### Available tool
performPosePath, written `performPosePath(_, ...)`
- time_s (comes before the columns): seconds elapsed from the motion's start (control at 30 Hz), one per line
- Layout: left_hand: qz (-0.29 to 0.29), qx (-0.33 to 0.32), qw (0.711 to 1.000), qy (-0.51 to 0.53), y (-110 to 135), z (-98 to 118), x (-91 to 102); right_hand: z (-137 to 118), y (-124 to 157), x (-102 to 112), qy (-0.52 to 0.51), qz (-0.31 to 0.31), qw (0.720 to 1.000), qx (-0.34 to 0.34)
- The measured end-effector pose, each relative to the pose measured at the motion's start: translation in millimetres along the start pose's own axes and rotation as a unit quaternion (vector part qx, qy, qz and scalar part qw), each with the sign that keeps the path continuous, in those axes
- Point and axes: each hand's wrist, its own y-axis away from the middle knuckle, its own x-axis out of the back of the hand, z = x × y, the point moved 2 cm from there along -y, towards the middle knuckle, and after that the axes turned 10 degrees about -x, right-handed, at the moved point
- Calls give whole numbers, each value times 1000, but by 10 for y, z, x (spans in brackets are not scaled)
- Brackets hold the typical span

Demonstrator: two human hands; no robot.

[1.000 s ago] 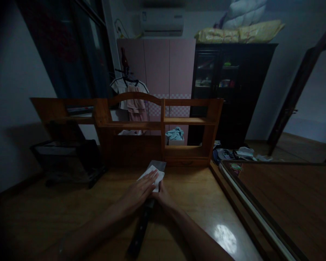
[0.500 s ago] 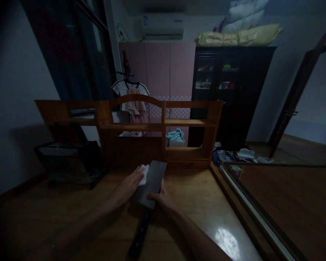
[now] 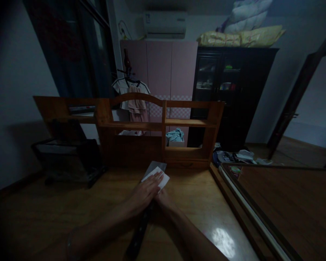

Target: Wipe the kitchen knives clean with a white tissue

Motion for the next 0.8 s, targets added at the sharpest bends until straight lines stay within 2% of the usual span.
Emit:
performPosePath(0.17, 8, 12, 1000, 9, 25, -189, 74, -43, 77, -54, -48, -42, 998, -23)
performPosePath(0.3, 23, 55, 997, 42, 100, -297, 117, -141, 146, -98, -93, -71, 992, -55)
performPosePath(0.5, 68, 121, 988, 74, 222, -577, 88, -228, 175, -117, -94, -66, 992, -56)
performPosePath(0.6, 98, 152, 982, 53, 194, -735, 197, -214, 177, -115, -96, -66, 991, -58)
performPosePath(0.7, 132, 146, 980, 38, 94, -688, 405, -186, 174, -113, -101, -70, 991, -57)
performPosePath(0.8, 118, 76, 990, 15, -26, -414, 517, -156, 152, -101, -93, -67, 992, -53)
